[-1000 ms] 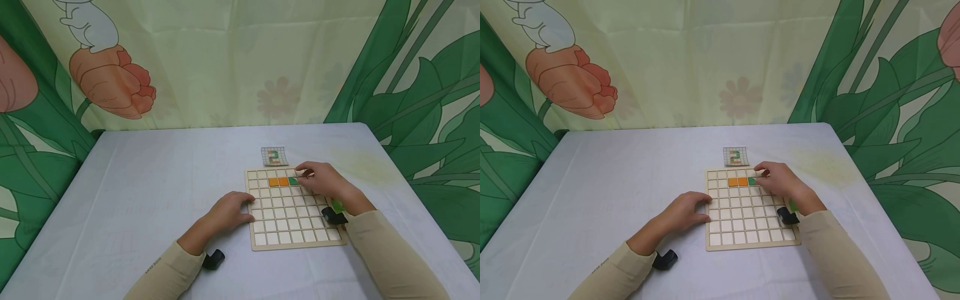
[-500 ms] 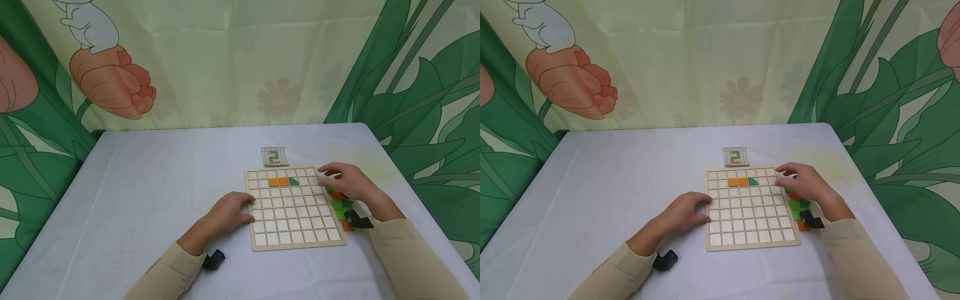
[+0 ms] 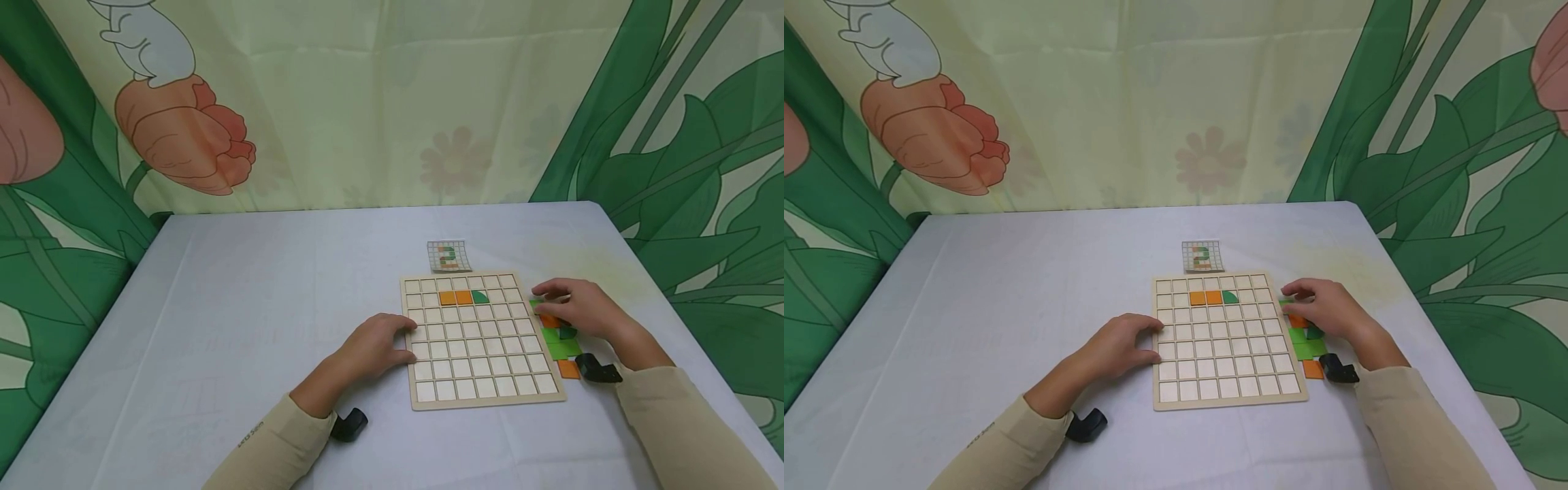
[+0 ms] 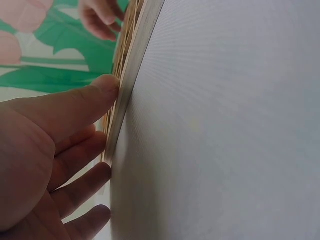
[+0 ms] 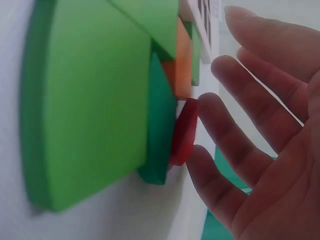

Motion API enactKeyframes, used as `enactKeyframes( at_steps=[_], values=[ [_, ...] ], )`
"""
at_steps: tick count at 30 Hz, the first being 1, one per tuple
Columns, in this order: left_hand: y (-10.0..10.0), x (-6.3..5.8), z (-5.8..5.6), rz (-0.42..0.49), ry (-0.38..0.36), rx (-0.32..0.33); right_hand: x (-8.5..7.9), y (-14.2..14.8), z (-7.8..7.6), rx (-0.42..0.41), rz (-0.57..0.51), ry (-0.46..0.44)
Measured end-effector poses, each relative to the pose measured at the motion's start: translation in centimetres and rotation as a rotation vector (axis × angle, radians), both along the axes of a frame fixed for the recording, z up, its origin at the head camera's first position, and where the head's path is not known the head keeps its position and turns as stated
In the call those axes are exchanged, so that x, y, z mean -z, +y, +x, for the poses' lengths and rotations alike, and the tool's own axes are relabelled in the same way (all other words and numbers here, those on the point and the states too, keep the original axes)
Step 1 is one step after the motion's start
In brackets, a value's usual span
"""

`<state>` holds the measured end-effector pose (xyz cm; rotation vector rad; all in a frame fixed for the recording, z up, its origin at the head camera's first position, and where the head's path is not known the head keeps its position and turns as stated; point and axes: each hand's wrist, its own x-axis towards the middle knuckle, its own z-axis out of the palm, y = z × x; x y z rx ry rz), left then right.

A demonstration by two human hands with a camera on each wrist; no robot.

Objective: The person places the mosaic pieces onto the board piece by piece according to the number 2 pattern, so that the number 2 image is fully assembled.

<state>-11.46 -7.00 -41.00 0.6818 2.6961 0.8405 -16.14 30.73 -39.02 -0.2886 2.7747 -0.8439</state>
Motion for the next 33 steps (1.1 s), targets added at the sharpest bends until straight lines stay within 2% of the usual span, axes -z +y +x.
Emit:
enactKeyframes(
  at_steps=[13,21,33],
  values=[
    [0.0,-0.2,0.1,-0.002,-0.009,-0.004,0.6,0.1,0.0,-0.008,0.002,0.011],
    [0.1,-0.1,0.0,-0.006,-0.014,-0.005,1.0,-0.2,0.1,0.028,0.015,-0.001],
    [0.1,-0.2,0.1,-0.010,-0.015,-0.006,1.2,-0.4,-0.3,0.031,0.023,0.019]
  ],
)
